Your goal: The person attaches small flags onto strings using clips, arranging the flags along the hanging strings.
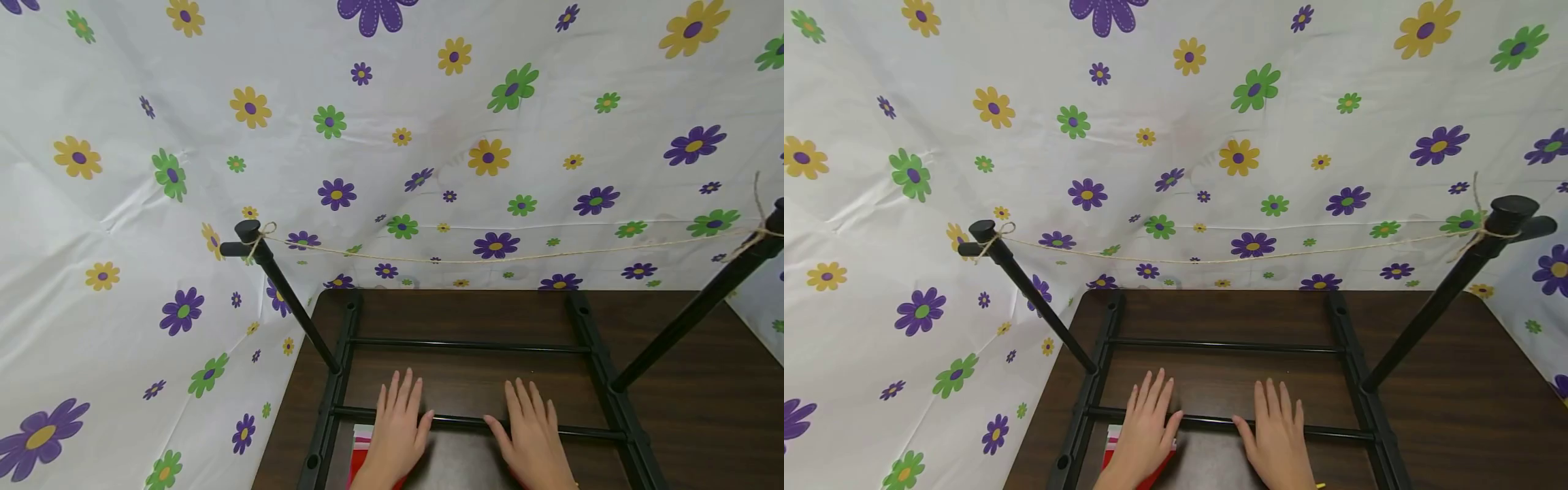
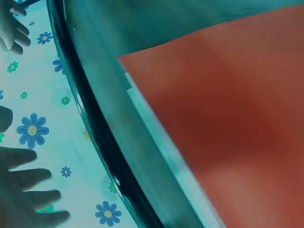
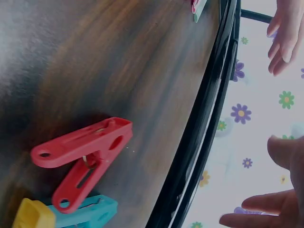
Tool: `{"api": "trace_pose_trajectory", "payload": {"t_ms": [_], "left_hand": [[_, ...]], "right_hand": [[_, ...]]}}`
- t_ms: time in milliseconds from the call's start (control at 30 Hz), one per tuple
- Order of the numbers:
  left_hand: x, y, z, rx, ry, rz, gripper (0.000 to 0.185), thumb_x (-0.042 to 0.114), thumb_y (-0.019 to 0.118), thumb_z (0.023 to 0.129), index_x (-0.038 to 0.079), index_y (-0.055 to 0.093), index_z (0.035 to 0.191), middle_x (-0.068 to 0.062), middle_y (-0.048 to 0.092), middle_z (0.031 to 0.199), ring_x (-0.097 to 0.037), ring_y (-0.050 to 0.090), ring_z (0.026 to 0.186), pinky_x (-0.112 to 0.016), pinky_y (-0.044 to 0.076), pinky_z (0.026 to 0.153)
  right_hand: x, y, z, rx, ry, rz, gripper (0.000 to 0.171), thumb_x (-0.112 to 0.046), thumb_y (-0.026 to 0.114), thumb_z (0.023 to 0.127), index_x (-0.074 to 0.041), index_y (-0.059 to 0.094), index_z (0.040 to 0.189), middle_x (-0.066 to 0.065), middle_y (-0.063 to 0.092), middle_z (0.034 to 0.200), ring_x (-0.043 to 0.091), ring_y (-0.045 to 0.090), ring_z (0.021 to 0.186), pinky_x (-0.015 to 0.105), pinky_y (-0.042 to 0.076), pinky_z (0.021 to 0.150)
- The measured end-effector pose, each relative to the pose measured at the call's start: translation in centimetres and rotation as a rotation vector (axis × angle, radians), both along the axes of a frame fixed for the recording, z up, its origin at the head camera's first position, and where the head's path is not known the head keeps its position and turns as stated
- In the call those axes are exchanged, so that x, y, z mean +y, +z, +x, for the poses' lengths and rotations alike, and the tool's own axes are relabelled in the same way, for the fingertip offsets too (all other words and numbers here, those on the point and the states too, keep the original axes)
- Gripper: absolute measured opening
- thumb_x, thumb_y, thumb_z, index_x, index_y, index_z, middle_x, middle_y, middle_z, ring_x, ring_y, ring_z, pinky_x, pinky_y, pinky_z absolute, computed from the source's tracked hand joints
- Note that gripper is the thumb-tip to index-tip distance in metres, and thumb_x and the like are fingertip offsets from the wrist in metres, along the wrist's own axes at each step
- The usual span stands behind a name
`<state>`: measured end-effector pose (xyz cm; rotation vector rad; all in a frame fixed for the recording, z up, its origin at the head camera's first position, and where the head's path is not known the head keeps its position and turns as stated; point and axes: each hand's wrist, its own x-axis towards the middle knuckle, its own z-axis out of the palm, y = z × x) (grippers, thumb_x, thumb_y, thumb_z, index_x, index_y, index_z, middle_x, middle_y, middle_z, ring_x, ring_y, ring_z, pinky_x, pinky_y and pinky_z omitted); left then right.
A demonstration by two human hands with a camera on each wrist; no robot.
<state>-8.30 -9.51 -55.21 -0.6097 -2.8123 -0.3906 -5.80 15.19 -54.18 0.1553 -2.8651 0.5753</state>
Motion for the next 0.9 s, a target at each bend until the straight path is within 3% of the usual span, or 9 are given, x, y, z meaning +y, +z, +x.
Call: {"api": "trace_pose_trajectory", "payload": {"t_ms": [133,400,633,900], "left_hand": [[-0.5,-0.5,0.3,0.133,-0.031,0.010,0.038,0.032,0.067,0.100,0.007,0.067,0.129,-0.014,0.059,0.143,-0.035,0.054,0.132,-0.054,0.051,0.100],[-1.4,-1.4,1.4,0.207,-0.008,0.042,0.035,0.025,0.076,0.093,0.007,0.068,0.121,-0.011,0.063,0.130,-0.029,0.059,0.117,-0.048,0.053,0.091],[-2.0,-2.5,2.7,0.190,0.074,0.077,0.034,0.021,0.080,0.087,0.010,0.070,0.118,-0.005,0.062,0.120,-0.021,0.058,0.105,-0.040,0.053,0.083],[-2.9,-3.7,3.2,0.188,0.147,0.086,0.027,0.020,0.081,0.082,0.011,0.068,0.104,-0.001,0.055,0.099,-0.017,0.056,0.085,-0.036,0.053,0.073]], "right_hand": [[0.4,0.0,0.2,0.052,-0.008,-0.022,0.059,-0.027,0.079,0.093,0.016,0.060,0.129,0.037,0.062,0.126,0.057,0.055,0.120,0.075,0.042,0.093],[1.0,-0.7,0.9,0.052,-0.031,-0.061,0.056,-0.022,0.080,0.091,0.016,0.060,0.127,0.037,0.060,0.125,0.057,0.056,0.115,0.072,0.046,0.088],[1.2,-1.8,1.7,0.083,-0.048,-0.092,0.054,-0.017,0.083,0.088,0.013,0.059,0.127,0.036,0.058,0.123,0.056,0.055,0.112,0.069,0.047,0.080],[1.6,-2.8,2.5,0.130,-0.077,-0.116,0.045,-0.008,0.089,0.078,0.009,0.065,0.113,0.024,0.060,0.104,0.047,0.056,0.096,0.060,0.049,0.075]]}}
